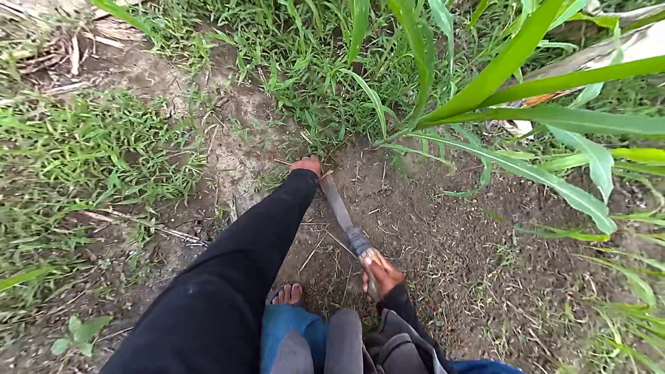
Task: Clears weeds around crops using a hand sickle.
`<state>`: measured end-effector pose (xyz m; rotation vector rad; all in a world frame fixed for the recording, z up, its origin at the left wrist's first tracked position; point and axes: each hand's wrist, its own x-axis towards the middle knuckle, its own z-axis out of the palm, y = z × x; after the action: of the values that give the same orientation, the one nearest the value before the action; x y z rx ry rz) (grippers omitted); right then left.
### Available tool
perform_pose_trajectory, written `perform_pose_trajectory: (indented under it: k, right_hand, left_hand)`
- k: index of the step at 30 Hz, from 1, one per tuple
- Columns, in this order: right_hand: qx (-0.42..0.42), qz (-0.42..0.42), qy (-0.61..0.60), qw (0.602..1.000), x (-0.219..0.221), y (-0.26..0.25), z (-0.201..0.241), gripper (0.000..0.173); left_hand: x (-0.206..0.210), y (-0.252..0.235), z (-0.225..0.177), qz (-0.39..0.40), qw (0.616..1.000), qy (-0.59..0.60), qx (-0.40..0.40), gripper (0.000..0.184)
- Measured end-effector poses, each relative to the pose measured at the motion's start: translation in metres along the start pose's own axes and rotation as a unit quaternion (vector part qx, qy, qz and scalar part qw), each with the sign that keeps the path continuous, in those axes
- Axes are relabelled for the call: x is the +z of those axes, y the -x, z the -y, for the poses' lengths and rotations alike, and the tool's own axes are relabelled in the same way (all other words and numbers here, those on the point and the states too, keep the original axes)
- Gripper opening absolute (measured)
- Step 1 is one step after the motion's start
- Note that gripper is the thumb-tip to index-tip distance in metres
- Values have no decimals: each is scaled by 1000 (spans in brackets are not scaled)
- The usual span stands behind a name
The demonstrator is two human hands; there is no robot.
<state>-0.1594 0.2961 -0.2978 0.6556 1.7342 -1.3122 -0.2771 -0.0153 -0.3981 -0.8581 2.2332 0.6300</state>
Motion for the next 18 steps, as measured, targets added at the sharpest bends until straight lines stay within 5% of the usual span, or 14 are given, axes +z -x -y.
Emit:
perform_pose_trajectory:
  k: [4, 7, 9, 13, 18]
  right_hand:
    - [-113, -27, 106, 988, 0, 0, 23, 63]
    - [-280, -58, 340, 896, -26, 28, 31, 64]
    - [-355, -73, 368, 856, -56, 46, 33, 59]
    - [-370, -96, 364, 849, -104, 91, 46, 53]
    - [-348, -154, 559, 737, -121, 128, 81, 52]
  left_hand:
    - [-6, 11, -6, 37, 999, -16, 1, 38]
    - [-8, 15, 2, 37, 999, -21, 0, 33]
    - [-7, 21, 17, 46, 999, -22, 7, 36]
    - [0, 28, 49, 40, 999, 5, 32, 44]
    - [-7, 35, 48, -29, 998, 44, 40, 53]
